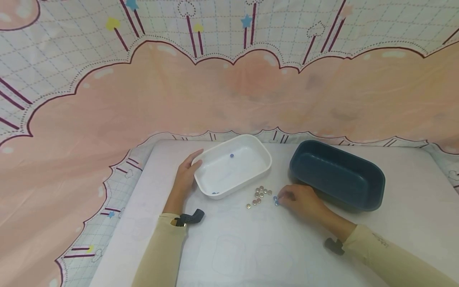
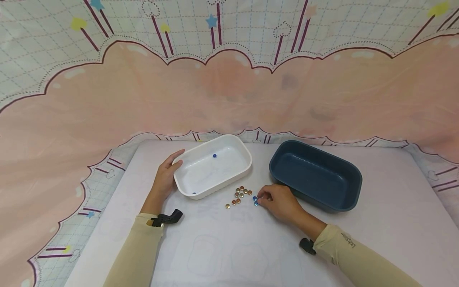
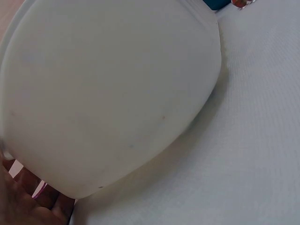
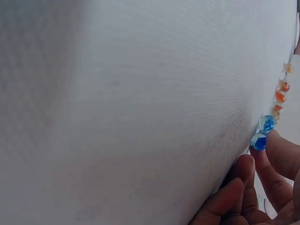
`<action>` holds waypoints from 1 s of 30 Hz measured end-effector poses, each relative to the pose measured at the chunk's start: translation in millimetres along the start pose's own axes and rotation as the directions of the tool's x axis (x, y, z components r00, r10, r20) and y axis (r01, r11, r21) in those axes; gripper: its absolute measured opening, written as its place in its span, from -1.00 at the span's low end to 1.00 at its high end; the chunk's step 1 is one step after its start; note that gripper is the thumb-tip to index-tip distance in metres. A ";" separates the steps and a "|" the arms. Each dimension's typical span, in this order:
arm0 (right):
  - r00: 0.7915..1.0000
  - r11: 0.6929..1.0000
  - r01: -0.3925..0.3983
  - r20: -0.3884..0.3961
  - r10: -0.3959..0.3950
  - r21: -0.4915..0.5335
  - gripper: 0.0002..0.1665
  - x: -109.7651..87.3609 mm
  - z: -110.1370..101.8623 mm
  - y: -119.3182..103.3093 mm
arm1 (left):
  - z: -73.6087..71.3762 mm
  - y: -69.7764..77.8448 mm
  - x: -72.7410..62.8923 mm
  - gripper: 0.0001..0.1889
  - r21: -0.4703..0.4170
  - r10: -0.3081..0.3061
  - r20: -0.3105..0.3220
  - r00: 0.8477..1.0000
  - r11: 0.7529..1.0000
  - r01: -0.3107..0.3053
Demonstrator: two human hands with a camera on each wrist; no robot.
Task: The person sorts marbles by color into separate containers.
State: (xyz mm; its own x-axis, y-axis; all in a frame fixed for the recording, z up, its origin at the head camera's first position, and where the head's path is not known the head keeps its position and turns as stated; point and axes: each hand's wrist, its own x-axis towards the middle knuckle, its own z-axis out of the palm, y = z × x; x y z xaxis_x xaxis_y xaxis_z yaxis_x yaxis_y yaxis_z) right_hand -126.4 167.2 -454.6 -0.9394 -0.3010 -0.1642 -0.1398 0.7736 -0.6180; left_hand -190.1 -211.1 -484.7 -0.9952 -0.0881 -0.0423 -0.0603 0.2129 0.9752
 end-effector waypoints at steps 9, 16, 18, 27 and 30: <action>1.000 1.000 -0.006 -0.003 0.006 -0.012 -0.88 0.5 0.0 -2.3 | -0.5 0.9 -1.3 -0.56 0.008 0.003 0.001 1.000 1.000 -0.004; 1.000 1.000 0.000 -0.014 -0.001 -0.021 -0.89 1.0 1.8 -0.9 | -0.1 0.2 -0.4 -0.56 0.001 0.005 0.000 1.000 1.000 -0.005; 1.000 1.000 0.006 -0.019 -0.007 -0.024 -0.88 1.1 2.2 0.0 | 0.0 0.4 -0.7 -0.56 -0.003 0.007 0.002 1.000 1.000 -0.007; 1.000 1.000 0.006 -0.029 -0.007 -0.023 -0.89 1.3 2.1 0.8 | -0.3 -0.7 -0.3 -0.55 -0.011 0.027 0.012 1.000 1.000 -0.027; 0.999 1.000 0.001 -0.032 -0.002 -0.018 -0.88 1.0 2.2 0.6 | -0.2 -1.6 0.4 -0.54 -0.009 0.021 0.012 1.000 1.000 -0.021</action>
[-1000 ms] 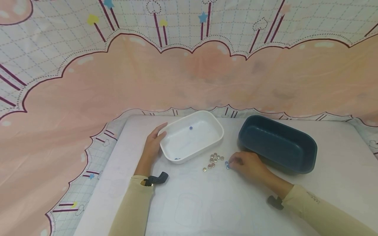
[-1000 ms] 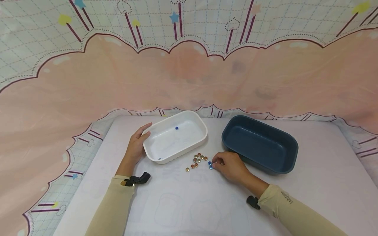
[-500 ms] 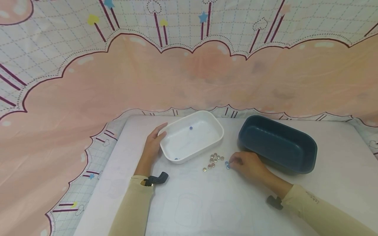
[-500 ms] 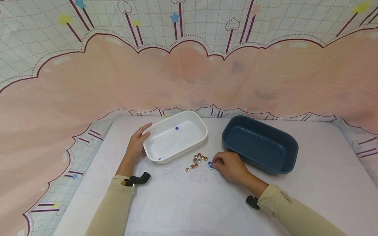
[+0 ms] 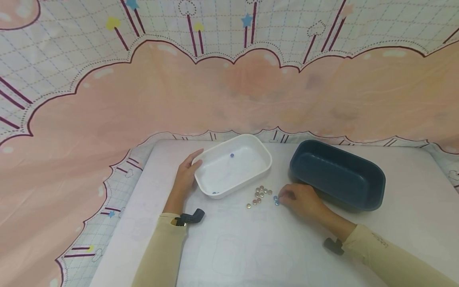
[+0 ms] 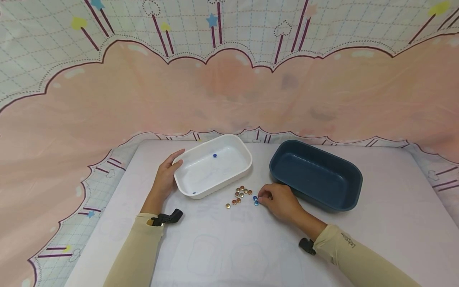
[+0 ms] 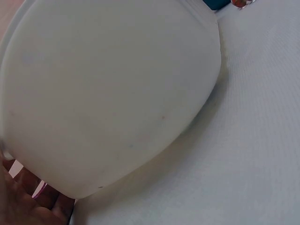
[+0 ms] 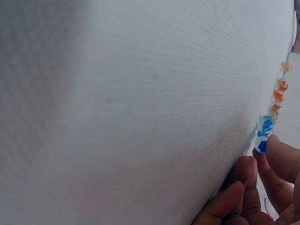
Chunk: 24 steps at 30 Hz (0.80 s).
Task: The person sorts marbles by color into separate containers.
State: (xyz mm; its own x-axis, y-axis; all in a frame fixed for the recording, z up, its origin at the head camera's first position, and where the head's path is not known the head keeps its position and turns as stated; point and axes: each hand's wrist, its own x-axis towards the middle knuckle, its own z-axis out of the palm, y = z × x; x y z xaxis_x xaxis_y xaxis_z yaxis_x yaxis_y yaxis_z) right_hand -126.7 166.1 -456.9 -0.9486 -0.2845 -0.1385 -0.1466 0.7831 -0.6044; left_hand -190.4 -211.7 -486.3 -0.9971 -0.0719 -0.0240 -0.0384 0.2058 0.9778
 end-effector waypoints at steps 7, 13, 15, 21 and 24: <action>1.000 1.000 -0.007 -0.006 0.007 0.012 -0.83 0.2 0.1 0.1 | 0.1 0.9 -0.5 -0.56 0.001 -0.018 -0.005 1.000 1.000 0.018; 1.000 0.999 -0.002 -0.010 0.003 0.037 -0.84 0.3 -1.7 -0.7 | -0.4 1.1 0.8 -0.55 0.003 -0.026 -0.006 1.000 1.000 0.027; 1.000 0.999 0.003 -0.014 -0.003 0.047 -0.85 0.9 -3.0 -1.2 | -0.6 1.3 1.0 -0.55 0.005 -0.025 -0.006 1.000 1.000 0.025; 0.999 0.998 0.018 -0.029 -0.017 0.065 -0.88 3.1 -6.9 -5.8 | -0.6 3.0 -0.2 -0.55 0.005 -0.016 0.003 1.000 1.000 0.016; 0.999 0.998 0.015 -0.030 -0.013 0.069 -0.86 3.6 -8.3 -10.4 | -0.4 3.8 -1.1 -0.55 0.012 -0.019 0.002 1.000 1.000 0.019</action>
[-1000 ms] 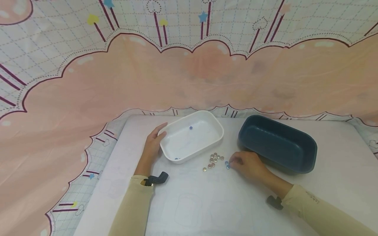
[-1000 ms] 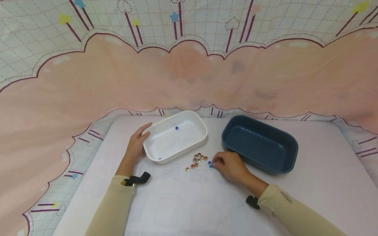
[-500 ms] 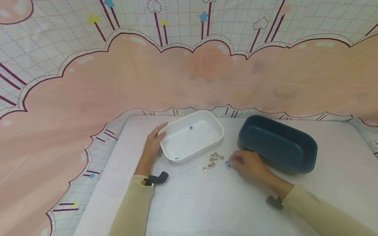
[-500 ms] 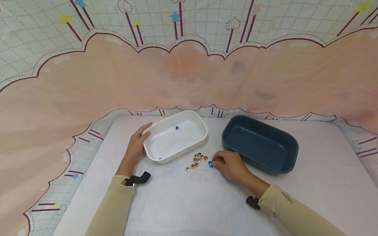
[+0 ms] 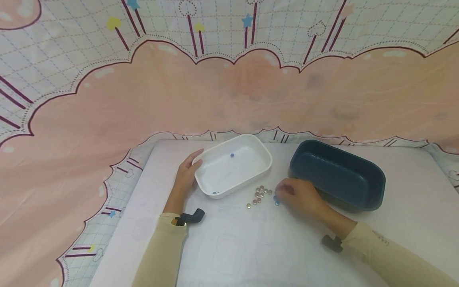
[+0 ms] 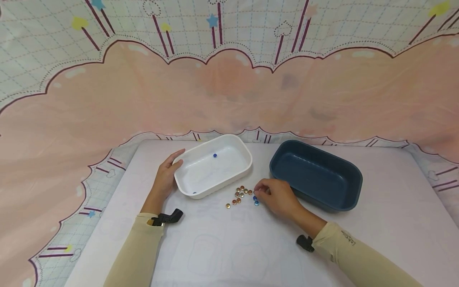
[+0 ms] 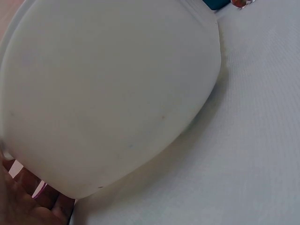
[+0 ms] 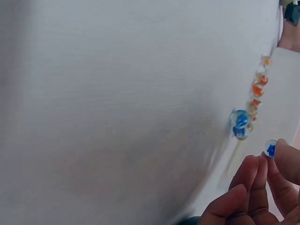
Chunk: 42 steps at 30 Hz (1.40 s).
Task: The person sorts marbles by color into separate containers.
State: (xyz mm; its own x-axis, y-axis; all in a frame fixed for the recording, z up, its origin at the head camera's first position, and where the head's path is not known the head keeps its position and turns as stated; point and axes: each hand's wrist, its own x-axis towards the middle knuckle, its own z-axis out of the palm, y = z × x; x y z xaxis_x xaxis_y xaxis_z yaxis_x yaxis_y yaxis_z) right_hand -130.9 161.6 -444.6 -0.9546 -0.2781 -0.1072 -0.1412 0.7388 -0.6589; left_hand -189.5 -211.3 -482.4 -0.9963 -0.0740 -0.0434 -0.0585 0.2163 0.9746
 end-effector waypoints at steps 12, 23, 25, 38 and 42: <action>1.000 1.000 0.023 0.005 -0.023 0.020 -0.87 4.9 -3.8 -14.6 | 0.7 0.2 -0.2 -0.55 0.005 0.016 -0.005 1.000 1.000 -0.016; 0.999 0.999 0.033 -0.002 -0.033 0.038 -0.84 12.4 -6.2 -26.0 | -0.7 -1.6 -0.2 -0.55 0.016 0.015 -0.011 1.000 1.000 -0.015; 0.999 0.998 0.039 -0.005 -0.038 0.045 -0.83 13.8 -6.8 -27.8 | -0.5 -1.8 -0.1 -0.56 0.019 0.012 -0.014 1.000 1.000 -0.012; 0.999 0.996 0.023 -0.031 -0.021 0.083 -0.75 23.6 -7.1 -38.1 | -0.3 -0.9 -0.3 -0.55 0.025 -0.006 -0.013 1.000 1.000 0.006; 0.999 0.997 0.005 -0.042 -0.001 0.074 -0.76 27.9 -7.8 -43.3 | -0.3 -0.9 -0.2 -0.55 0.028 -0.010 -0.014 1.000 1.000 0.010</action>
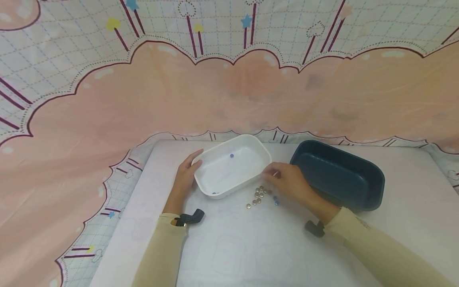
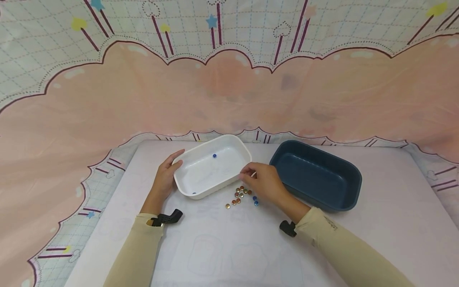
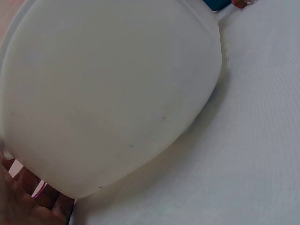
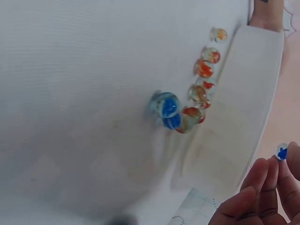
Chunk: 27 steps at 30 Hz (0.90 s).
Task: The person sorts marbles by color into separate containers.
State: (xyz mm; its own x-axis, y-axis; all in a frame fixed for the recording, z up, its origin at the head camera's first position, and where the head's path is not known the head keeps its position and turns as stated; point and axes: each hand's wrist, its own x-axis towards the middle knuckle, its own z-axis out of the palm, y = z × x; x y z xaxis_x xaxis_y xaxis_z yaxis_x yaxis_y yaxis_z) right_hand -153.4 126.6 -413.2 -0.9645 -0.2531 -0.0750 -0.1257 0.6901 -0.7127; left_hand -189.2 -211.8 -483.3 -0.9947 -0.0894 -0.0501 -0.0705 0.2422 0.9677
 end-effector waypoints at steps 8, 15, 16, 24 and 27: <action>1.000 0.999 0.011 -0.025 -0.010 0.037 -0.72 8.1 -0.6 -11.9 | -0.7 -2.0 1.0 -0.55 -0.001 0.010 0.003 1.000 1.000 -0.010; 0.999 0.998 -0.013 -0.043 0.016 0.067 -0.72 15.8 -0.2 -18.8 | -0.7 -2.6 2.2 -0.56 -0.007 0.009 0.001 1.000 1.000 -0.009; 0.999 0.998 -0.015 -0.047 0.018 0.066 -0.72 17.0 -0.4 -19.6 | -0.7 -2.7 2.4 -0.56 -0.009 0.011 0.002 1.000 1.000 -0.011; 0.997 0.996 0.021 -0.082 -0.014 0.084 -0.69 25.0 -2.8 -28.7 | -0.6 -2.1 1.9 -0.55 -0.008 0.015 0.006 1.000 1.000 -0.015; 0.995 0.995 0.031 -0.095 -0.022 0.096 -0.70 27.2 -3.5 -32.8 | -0.1 -1.1 1.4 -0.56 -0.001 0.010 0.000 1.000 1.000 -0.010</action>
State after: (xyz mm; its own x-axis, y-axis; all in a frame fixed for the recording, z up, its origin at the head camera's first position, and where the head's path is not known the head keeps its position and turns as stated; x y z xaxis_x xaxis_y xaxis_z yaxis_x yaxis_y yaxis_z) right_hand -176.4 99.4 -389.4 -0.9792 -0.2026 0.0075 -0.1329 0.6135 -0.7785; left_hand -190.5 -212.2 -484.4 -0.9954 -0.0867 -0.0403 -0.0603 0.2423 0.9683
